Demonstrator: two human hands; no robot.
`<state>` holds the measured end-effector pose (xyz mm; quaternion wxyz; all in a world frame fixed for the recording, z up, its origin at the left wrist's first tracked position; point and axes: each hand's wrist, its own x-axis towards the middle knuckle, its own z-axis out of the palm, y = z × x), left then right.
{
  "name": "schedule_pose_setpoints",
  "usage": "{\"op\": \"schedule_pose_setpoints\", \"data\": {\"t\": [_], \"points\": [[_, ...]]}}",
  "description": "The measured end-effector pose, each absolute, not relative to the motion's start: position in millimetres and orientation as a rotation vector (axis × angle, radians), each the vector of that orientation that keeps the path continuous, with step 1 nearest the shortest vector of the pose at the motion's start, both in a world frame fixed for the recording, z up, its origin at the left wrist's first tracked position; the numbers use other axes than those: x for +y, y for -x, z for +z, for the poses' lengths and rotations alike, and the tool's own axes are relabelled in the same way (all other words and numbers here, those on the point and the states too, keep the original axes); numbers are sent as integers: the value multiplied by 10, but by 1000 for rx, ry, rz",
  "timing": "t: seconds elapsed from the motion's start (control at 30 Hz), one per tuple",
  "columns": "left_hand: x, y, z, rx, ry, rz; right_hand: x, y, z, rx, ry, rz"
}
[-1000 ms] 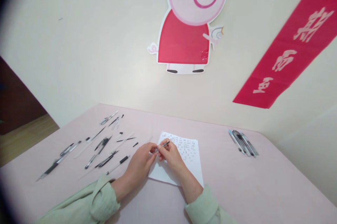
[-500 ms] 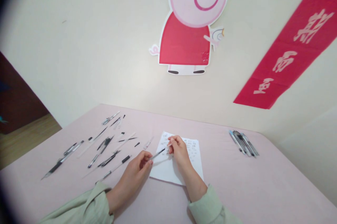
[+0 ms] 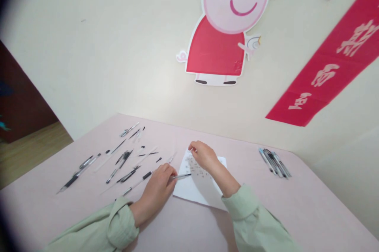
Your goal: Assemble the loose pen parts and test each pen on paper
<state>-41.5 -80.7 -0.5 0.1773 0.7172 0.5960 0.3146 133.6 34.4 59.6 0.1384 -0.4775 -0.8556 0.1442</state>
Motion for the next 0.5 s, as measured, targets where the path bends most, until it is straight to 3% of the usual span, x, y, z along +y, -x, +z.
{"op": "schedule_pose_setpoints", "data": {"t": [0.27, 0.5], "points": [[-824, 409, -35, 1729, -2060, 838, 285, -722, 238, -2749, 1200, 14], [-710, 647, 175, 1911, -2149, 819, 304, -801, 254, -2797, 1137, 38]]}}
